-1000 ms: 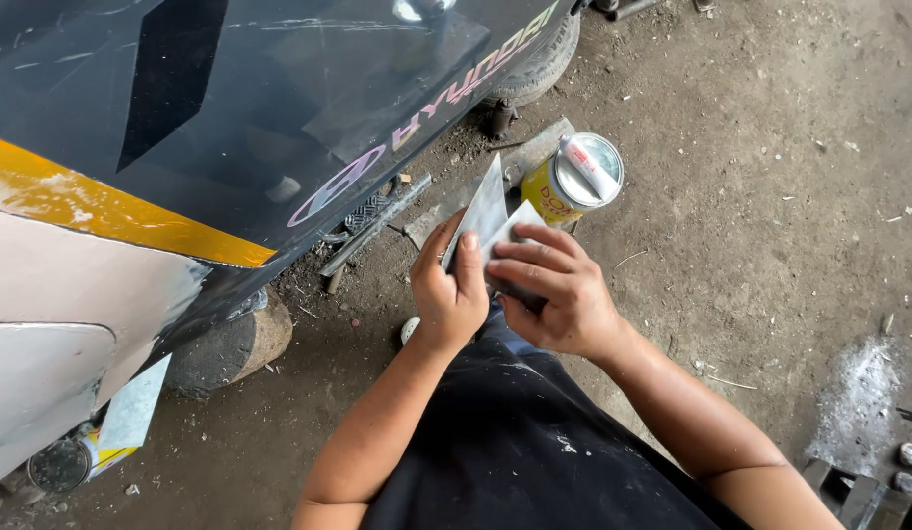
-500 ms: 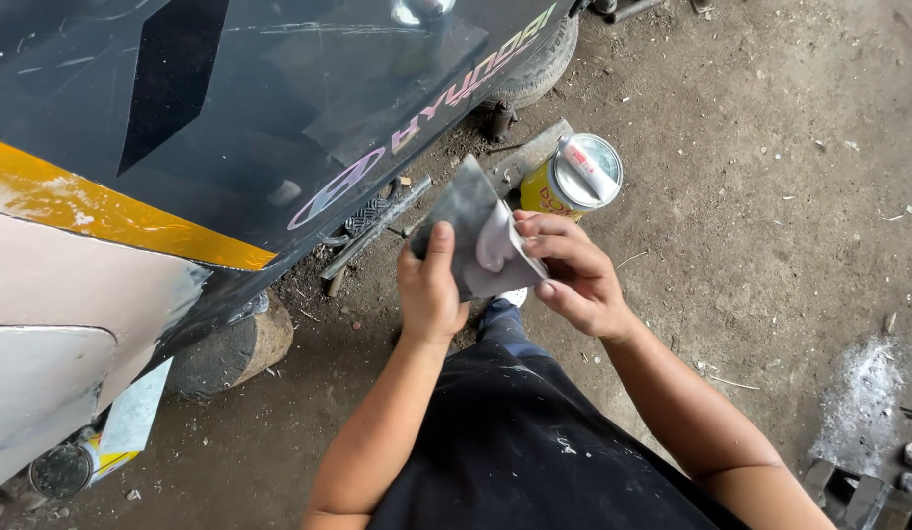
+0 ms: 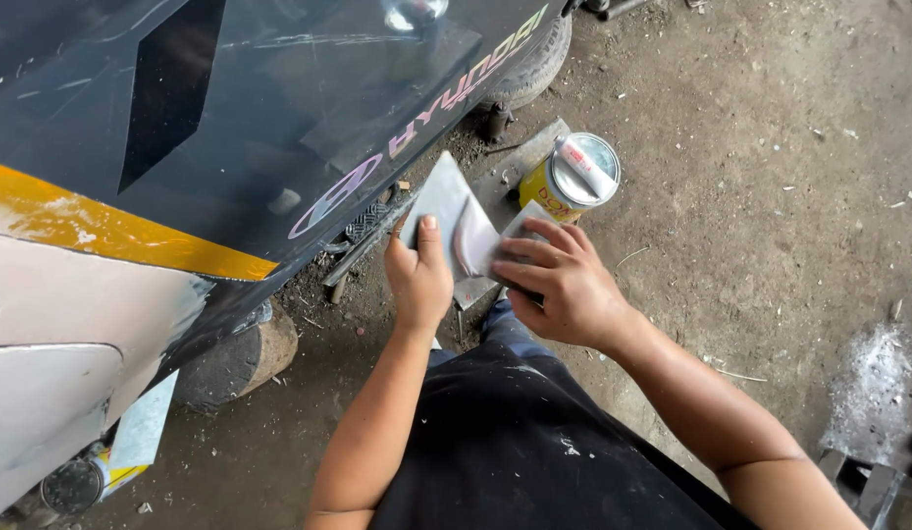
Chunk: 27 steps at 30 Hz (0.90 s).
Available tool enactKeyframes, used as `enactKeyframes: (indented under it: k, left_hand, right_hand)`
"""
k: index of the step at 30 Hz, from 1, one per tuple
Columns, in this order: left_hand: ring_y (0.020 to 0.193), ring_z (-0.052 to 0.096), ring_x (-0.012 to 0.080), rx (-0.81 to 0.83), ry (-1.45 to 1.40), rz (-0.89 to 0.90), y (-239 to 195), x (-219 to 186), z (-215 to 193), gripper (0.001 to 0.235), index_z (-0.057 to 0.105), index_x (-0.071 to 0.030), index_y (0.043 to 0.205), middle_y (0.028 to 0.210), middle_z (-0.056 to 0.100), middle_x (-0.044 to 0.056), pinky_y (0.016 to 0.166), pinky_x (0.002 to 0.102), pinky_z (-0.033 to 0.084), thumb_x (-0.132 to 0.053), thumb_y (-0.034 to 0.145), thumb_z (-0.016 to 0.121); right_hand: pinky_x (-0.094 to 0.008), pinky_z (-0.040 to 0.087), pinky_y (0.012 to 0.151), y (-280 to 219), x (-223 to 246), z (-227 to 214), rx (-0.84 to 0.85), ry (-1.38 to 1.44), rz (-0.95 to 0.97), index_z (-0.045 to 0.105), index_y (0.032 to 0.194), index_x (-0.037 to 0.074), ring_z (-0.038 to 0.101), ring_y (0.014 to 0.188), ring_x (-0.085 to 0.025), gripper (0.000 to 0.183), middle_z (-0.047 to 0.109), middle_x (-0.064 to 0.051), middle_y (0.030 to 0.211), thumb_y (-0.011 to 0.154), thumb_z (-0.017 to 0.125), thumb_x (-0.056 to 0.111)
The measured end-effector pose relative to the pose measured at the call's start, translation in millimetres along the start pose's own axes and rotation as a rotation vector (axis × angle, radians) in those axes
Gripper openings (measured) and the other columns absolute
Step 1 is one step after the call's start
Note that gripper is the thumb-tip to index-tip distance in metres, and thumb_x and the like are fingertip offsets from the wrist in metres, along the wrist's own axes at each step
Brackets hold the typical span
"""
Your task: The person scoops pink body filler from a can onto a metal spreader using a putty knife. They then mix the filler with a hardener on the spreader and apply the mixture to a damaged area on the side of a car, smoothing it out.
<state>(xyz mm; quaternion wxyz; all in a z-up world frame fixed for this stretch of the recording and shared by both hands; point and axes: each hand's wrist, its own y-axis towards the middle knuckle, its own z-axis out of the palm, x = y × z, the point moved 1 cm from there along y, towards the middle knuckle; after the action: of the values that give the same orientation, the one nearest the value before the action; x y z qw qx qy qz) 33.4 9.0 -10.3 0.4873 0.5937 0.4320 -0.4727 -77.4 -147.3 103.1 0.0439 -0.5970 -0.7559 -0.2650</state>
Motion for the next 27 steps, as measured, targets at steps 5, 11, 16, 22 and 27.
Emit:
enactKeyframes:
  k: [5, 11, 16, 22, 27]
  left_hand:
    - [0.090, 0.075, 0.0266, 0.014, 0.000, -0.026, 0, 0, 2, 0.032, 0.066, 0.003, 0.115, 0.101, 0.075, 0.016, 0.077, 0.039, 0.060, -0.024, 0.107, 0.053]
    - [0.088, 0.075, 0.0270, 0.020, 0.011, -0.086, 1, 0, -2, 0.032, 0.069, 0.003, 0.108, 0.098, 0.077, 0.017, 0.075, 0.040, 0.057, -0.025, 0.106, 0.056]
    - [0.092, 0.074, 0.0274, 0.057, 0.008, -0.041, 3, -1, -5, 0.032, 0.069, 0.005, 0.115, 0.103, 0.076, 0.017, 0.080, 0.039, 0.056, -0.023, 0.105, 0.056]
    - [0.096, 0.070, 0.0254, 0.041, -0.077, -0.094, 5, 3, -16, 0.031, 0.066, 0.007, 0.116, 0.109, 0.074, 0.018, 0.085, 0.038, 0.054, -0.022, 0.108, 0.056]
    - [0.090, 0.070, 0.0227, 0.068, -0.071, -0.192, 3, 8, -24, 0.033, 0.067, 0.005, 0.111, 0.105, 0.075, 0.016, 0.081, 0.036, 0.056, -0.025, 0.108, 0.055]
  right_hand:
    - [-0.050, 0.045, 0.109, 11, 3, -9, -0.052, -0.016, 0.045, 0.076, 0.113, 0.014, 0.057, 0.133, -0.036, 0.035, 0.070, -0.009, 0.129, 0.078, 0.078, 0.012]
    - [-0.051, 0.045, 0.106, 17, 5, -4, 0.019, -0.054, 0.039, 0.076, 0.111, 0.013, 0.058, 0.131, -0.035, 0.039, 0.068, -0.009, 0.129, 0.072, 0.077, 0.013]
    - [-0.052, 0.043, 0.109, 23, 9, -1, -0.006, -0.075, 0.063, 0.077, 0.112, 0.017, 0.057, 0.133, -0.033, 0.036, 0.068, -0.006, 0.131, 0.076, 0.075, 0.014]
    - [-0.058, 0.040, 0.110, 26, 8, 7, -0.037, -0.025, 0.022, 0.076, 0.111, 0.017, 0.053, 0.136, -0.034, 0.034, 0.068, -0.005, 0.132, 0.077, 0.078, 0.018]
    - [-0.055, 0.042, 0.111, 25, 6, 14, -0.062, 0.099, 0.039, 0.074, 0.120, 0.013, 0.052, 0.139, -0.035, 0.039, 0.064, -0.007, 0.136, 0.081, 0.077, 0.018]
